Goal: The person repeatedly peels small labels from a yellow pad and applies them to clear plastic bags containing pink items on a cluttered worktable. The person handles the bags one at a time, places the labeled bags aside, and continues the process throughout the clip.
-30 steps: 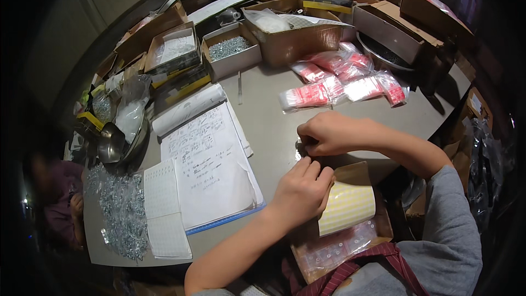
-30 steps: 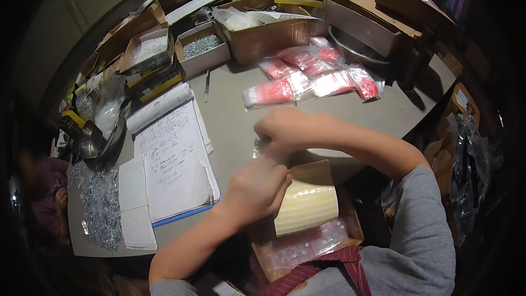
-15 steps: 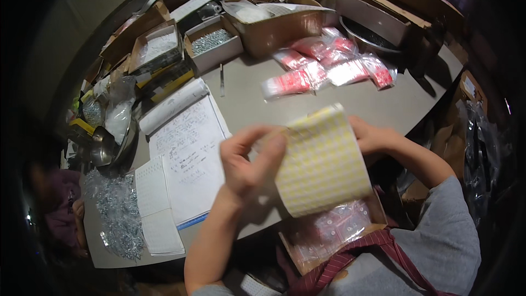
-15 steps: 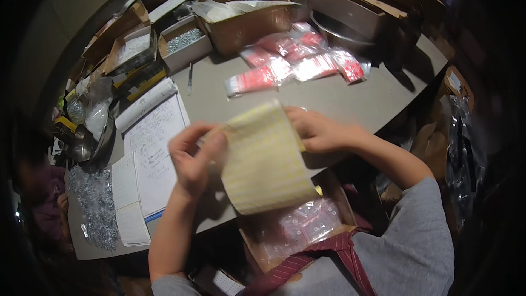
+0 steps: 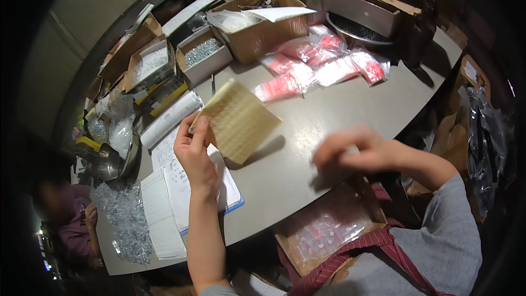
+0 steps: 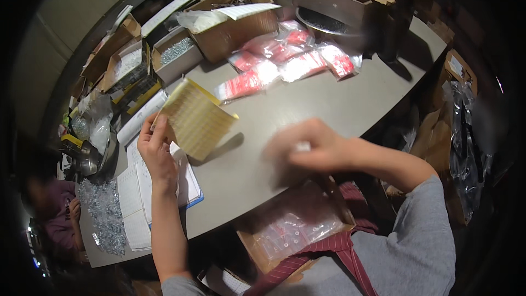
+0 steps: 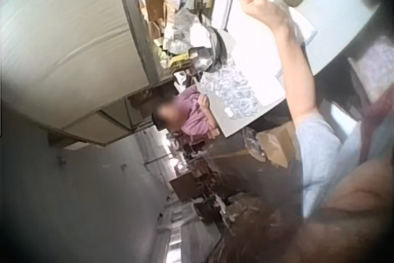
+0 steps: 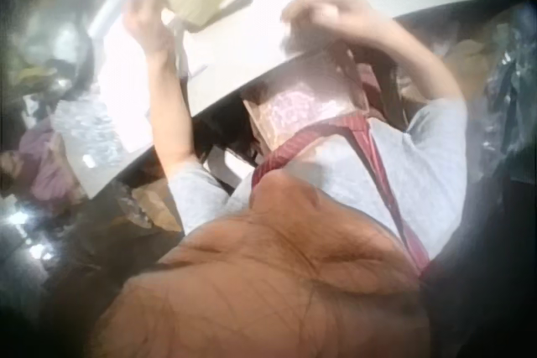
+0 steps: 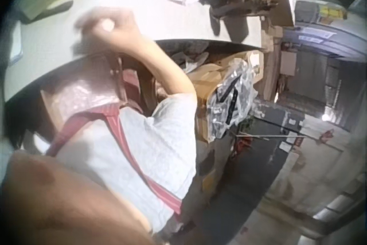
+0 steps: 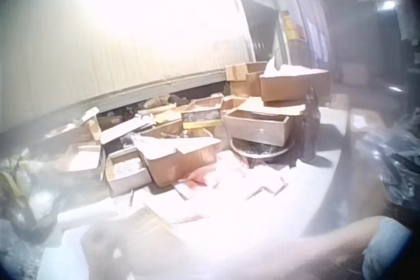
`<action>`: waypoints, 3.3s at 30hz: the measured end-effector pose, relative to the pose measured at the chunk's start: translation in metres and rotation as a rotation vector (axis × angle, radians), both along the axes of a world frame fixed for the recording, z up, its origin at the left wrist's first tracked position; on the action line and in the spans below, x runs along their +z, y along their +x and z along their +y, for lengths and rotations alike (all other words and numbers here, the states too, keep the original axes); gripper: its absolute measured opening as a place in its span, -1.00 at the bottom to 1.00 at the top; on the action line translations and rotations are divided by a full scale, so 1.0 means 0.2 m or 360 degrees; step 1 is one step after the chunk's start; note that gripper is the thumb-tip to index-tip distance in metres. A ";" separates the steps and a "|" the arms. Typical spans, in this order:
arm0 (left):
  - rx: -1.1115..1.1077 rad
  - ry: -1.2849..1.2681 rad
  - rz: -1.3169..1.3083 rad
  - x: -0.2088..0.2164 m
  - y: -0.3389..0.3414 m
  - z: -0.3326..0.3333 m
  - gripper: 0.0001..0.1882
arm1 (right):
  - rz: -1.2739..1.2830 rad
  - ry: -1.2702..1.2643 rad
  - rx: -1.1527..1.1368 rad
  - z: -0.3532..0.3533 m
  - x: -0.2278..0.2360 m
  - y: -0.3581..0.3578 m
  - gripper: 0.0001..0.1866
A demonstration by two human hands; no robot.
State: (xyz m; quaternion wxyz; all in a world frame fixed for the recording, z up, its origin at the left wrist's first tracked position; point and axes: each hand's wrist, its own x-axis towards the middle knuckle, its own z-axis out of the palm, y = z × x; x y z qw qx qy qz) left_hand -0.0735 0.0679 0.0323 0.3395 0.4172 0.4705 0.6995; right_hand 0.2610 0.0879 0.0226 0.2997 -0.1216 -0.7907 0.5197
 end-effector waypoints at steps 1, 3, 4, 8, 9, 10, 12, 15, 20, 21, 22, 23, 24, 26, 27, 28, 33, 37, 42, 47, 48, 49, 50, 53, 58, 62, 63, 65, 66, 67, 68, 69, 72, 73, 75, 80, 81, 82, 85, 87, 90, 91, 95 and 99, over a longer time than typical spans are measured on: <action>0.0045 0.0016 -0.0099 0.01 -0.02 0.01 -0.77 | -0.0061 -0.0079 -0.0243 0.07 0.05 -0.04 -0.67; 0.0139 0.0046 -0.0297 0.03 -0.07 0.03 -0.75 | -0.0230 0.0436 -0.0496 0.33 0.03 -0.11 -0.61; 0.0112 0.0025 -0.0290 0.00 -0.15 0.05 -0.73 | -0.0267 0.0684 -0.0712 0.45 -0.04 -0.14 -0.56; 0.0365 0.0131 -0.0383 0.00 -0.24 0.05 -0.74 | -0.1140 0.0980 -0.1042 0.73 -0.01 -0.29 -0.54; 0.0418 0.0222 -0.0338 0.00 -0.25 0.06 -0.74 | -0.1247 0.0955 -0.1019 0.77 0.00 -0.31 -0.55; 0.0472 0.0313 -0.0290 0.00 -0.26 0.06 -0.75 | -0.1354 0.0930 -0.0996 0.80 0.00 -0.33 -0.55; 0.0577 0.0489 -0.0113 0.02 -0.28 0.05 -0.76 | -0.1152 0.0727 -0.0882 0.84 -0.01 -0.35 -0.59; 0.0705 0.0542 0.0285 0.07 -0.20 0.04 -0.74 | -0.0669 0.0206 -0.0727 0.87 -0.08 -0.26 -0.70; 0.0728 0.0689 0.0929 0.03 -0.21 0.02 -0.51 | 0.0202 -0.0251 -0.0592 0.80 -0.02 -0.26 -0.75; 0.0722 0.0724 0.0894 0.04 -0.16 0.03 -0.44 | 0.0226 -0.0328 -0.0558 0.78 -0.01 -0.26 -0.76; 0.0719 0.0682 0.0876 0.03 -0.16 0.03 -0.45 | 0.0251 -0.0409 -0.0519 0.74 0.02 -0.27 -0.76; 0.0716 0.0640 0.0858 0.01 -0.17 0.04 -0.46 | 0.0274 -0.0491 -0.0480 0.70 0.04 -0.28 -0.77; 0.0738 0.0598 0.0775 0.01 -0.17 0.04 -0.49 | 0.0240 -0.0572 -0.0436 0.66 0.07 -0.29 -0.77; 0.0901 0.0491 0.0929 0.05 -0.22 0.01 -0.51 | 0.0239 -0.0564 -0.0358 0.64 0.05 -0.31 -0.77; 0.0984 0.0427 0.1000 0.05 -0.24 -0.01 -0.52 | 0.0193 -0.0524 -0.0333 0.62 0.04 -0.32 -0.77; 0.1060 0.0568 0.1016 0.06 -0.25 0.00 -0.54 | 0.0175 -0.0574 -0.0311 0.59 0.05 -0.33 -0.79; 0.1231 0.0610 0.1847 0.14 -0.13 -0.08 -0.65 | 0.0242 -0.0633 -0.0228 0.47 0.05 -0.39 -0.78; 0.0353 0.0783 0.1927 0.09 0.02 -0.13 -0.75 | 0.0231 -0.0548 -0.0160 0.43 0.03 -0.40 -0.78; 0.0065 0.0175 0.1860 0.02 0.25 -0.13 -0.29 | 0.0205 -0.0378 -0.0133 0.37 0.00 -0.42 -0.77; -0.0521 -0.0369 0.0811 -0.02 0.17 -0.12 -0.20 | 0.0227 -0.0638 -0.0072 0.32 0.05 -0.43 -0.75; -0.0633 -0.0415 0.0684 -0.04 0.16 -0.11 -0.21 | 0.0237 -0.0678 -0.0087 0.33 0.04 -0.43 -0.76; -0.0745 -0.0461 0.0556 -0.04 0.15 -0.10 -0.22 | 0.0247 -0.0720 -0.0103 0.35 0.03 -0.42 -0.76; -0.0704 -0.0428 0.0609 -0.04 0.15 -0.10 -0.26 | 0.0258 -0.0763 -0.0119 0.36 0.03 -0.42 -0.77; -0.0551 -0.0419 0.0501 -0.03 0.16 -0.10 -0.40 | 0.0042 -0.0827 -0.0144 0.39 0.08 -0.41 -0.79; -0.0379 -0.0473 0.0056 -0.05 0.12 -0.07 -0.53 | -0.0171 -0.0940 0.0029 0.46 0.09 -0.36 -0.82; -0.0059 -0.0310 0.0928 -0.09 0.10 -0.04 -0.55 | -0.0277 -0.1061 0.0125 0.47 0.13 -0.34 -0.80; -0.0009 -0.0257 0.1022 -0.11 0.10 -0.04 -0.56 | -0.0232 -0.1081 0.0129 0.46 0.14 -0.34 -0.80; 0.0100 -0.0151 0.1206 -0.13 0.10 -0.05 -0.58 | -0.0146 -0.1116 0.0143 0.46 0.18 -0.32 -0.81; 0.0046 -0.0172 0.1051 -0.11 0.12 -0.06 -0.60 | -0.0026 -0.1185 0.0062 0.48 0.18 -0.30 -0.81; -0.0005 -0.0192 0.0896 -0.08 0.15 -0.07 -0.63 | 0.0080 -0.1194 0.0069 0.50 0.19 -0.28 -0.82; -0.0053 -0.0212 0.0740 -0.06 0.17 -0.07 -0.65 | 0.0161 -0.1133 0.0059 0.52 0.21 -0.26 -0.81; -0.0151 -0.0230 0.0656 -0.06 0.17 -0.08 -0.65 | 0.0244 -0.1071 0.0054 0.53 0.22 -0.25 -0.80; -0.0473 -0.0338 0.0376 -0.08 0.19 -0.12 -0.70 | 0.0165 -0.0813 -0.0046 0.46 0.17 -0.31 -0.77; -0.0589 -0.0252 0.0307 -0.06 0.21 -0.13 -0.77 | 0.0120 -0.0758 -0.0079 0.43 0.13 -0.33 -0.77; -0.0805 -0.0418 0.0192 -0.03 0.24 -0.14 -0.81 | -0.0277 -0.0614 -0.0048 0.33 0.13 -0.37 -0.75; -0.0812 -0.0397 0.0611 -0.10 0.28 -0.16 -0.68 | -0.0424 -0.0191 0.0116 0.26 0.08 -0.43 -0.77; -0.0902 -0.0477 0.0526 -0.07 0.27 -0.16 -0.64 | -0.0403 -0.0377 0.0161 0.25 0.08 -0.43 -0.78; -0.0991 -0.0557 0.0439 -0.05 0.26 -0.16 -0.60 | -0.0383 -0.0564 0.0205 0.26 0.08 -0.42 -0.78; -0.1069 -0.0545 0.0315 -0.04 0.24 -0.16 -0.59 | -0.0292 -0.0910 0.0294 0.26 0.07 -0.42 -0.80; -0.0957 -0.0488 0.0057 -0.05 0.28 -0.16 -0.68 | -0.0259 -0.1069 0.0256 0.26 0.06 -0.42 -0.79; -0.0967 -0.0463 0.0137 -0.08 0.26 -0.16 -0.70 | -0.0256 -0.0963 0.0250 0.27 0.07 -0.43 -0.79; -0.0869 -0.0421 0.0281 -0.10 0.26 -0.16 -0.71 | -0.0281 -0.0865 0.0210 0.26 0.08 -0.44 -0.79; -0.0719 -0.0478 0.0416 -0.09 0.28 -0.17 -0.75 | -0.0202 -0.0096 -0.0220 0.28 0.06 -0.43 -0.84; -0.0765 -0.0596 0.0304 -0.05 0.31 -0.17 -0.76 | -0.0030 0.0827 -0.0488 0.32 0.05 -0.41 -0.82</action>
